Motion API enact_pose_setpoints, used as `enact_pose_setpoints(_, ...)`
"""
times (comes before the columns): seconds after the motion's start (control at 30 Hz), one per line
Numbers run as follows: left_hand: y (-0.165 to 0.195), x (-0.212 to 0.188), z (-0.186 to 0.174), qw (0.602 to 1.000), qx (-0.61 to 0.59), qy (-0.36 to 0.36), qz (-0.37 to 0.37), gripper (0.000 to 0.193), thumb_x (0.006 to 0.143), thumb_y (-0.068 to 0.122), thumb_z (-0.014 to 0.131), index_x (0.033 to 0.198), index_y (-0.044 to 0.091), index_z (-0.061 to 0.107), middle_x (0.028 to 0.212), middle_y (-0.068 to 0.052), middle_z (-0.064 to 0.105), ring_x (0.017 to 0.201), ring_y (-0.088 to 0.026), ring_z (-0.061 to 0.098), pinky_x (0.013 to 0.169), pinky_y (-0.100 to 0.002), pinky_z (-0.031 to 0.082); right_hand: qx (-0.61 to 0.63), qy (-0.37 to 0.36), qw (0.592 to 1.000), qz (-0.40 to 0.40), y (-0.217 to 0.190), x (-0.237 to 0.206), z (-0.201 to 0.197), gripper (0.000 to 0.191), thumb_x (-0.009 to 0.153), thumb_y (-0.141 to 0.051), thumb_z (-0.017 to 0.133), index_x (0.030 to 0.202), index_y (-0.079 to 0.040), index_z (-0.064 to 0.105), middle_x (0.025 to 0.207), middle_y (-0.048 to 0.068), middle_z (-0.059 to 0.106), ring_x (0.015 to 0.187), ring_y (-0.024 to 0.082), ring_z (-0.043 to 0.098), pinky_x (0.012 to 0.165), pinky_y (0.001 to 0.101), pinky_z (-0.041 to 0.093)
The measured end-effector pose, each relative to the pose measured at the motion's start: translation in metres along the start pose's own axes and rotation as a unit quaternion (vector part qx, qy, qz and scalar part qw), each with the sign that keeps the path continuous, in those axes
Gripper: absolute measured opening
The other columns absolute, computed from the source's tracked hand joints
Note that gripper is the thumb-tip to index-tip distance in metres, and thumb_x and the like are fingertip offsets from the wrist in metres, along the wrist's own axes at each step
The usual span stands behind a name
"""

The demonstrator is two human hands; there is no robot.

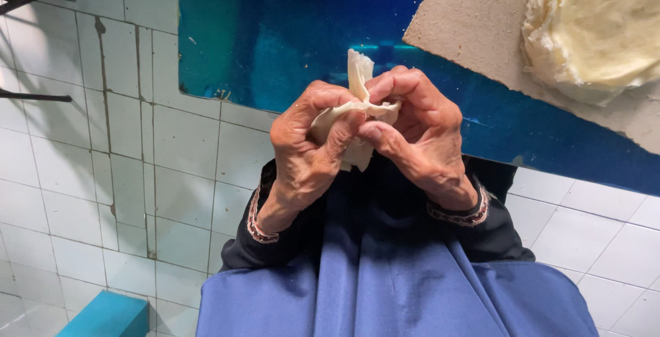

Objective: The person stretches thin dough sheets by hand, pulling and widening each piece over a blue board and stacking the stretched sheets on cardboard. Near the end they use a knife to trim and cut the edge of the stacked dough rounds.

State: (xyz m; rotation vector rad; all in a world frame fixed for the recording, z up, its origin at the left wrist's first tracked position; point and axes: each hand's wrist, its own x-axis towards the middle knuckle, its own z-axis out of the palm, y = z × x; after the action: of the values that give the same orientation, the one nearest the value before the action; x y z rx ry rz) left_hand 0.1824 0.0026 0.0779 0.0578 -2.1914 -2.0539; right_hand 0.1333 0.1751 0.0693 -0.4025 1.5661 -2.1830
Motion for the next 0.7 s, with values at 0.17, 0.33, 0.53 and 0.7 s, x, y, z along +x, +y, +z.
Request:
enact_pose_setpoints(0.17, -0.008, -0.007, -0.002, 0.995, -0.086, 0.033, -0.047, 0.014, 0.113, 0.017, 0.065, 0.117, 0.005, 0.06, 0.113, -0.006, 0.067, 0.096, -0.007, 0.062, 0.086, -0.022, 0.054, 0.052, 0.043, 0.997, 0.035, 0.004, 0.001, 0.001, 0.012, 0.111, -0.009, 0.063, 0.116, 0.0, 0.057, 0.111, 0.012, 0.066, 0.09, 0.015, 0.069, 0.08, 0.0288, 0.059)
enact_pose_setpoints(0.33, -0.009, -0.007, 0.0, 0.987, -0.138, 0.068, -0.055, 0.015, 0.114, 0.018, 0.063, 0.119, 0.005, 0.058, 0.113, -0.008, 0.066, 0.096, -0.008, 0.061, 0.086, -0.023, 0.053, 0.086, 0.052, 0.995, 0.03, 0.004, 0.001, 0.004, 0.013, 0.112, -0.009, 0.061, 0.12, -0.001, 0.054, 0.117, 0.011, 0.064, 0.091, 0.015, 0.069, 0.086, 0.0312, 0.06)
enact_pose_setpoints(0.53, -0.004, -0.009, -0.001, 0.998, -0.056, 0.019, -0.005, 0.015, 0.116, 0.017, 0.063, 0.115, 0.004, 0.056, 0.115, -0.009, 0.068, 0.103, -0.009, 0.064, 0.092, -0.024, 0.055, -0.013, 0.023, 1.0, 0.009, 0.006, 0.0, 0.003, 0.024, 0.108, -0.007, 0.068, 0.126, 0.002, 0.056, 0.109, 0.011, 0.062, 0.093, 0.014, 0.067, 0.081, 0.0283, 0.059)
enact_pose_setpoints(0.7, -0.012, -0.01, 0.003, 0.986, -0.133, 0.086, -0.045, 0.013, 0.114, 0.014, 0.063, 0.114, 0.003, 0.057, 0.111, -0.009, 0.067, 0.096, -0.009, 0.061, 0.089, -0.023, 0.052, 0.029, 0.061, 0.995, 0.072, 0.008, -0.001, 0.003, 0.02, 0.107, -0.008, 0.067, 0.121, 0.0, 0.056, 0.105, 0.011, 0.07, 0.091, 0.015, 0.07, 0.081, 0.0292, 0.06)
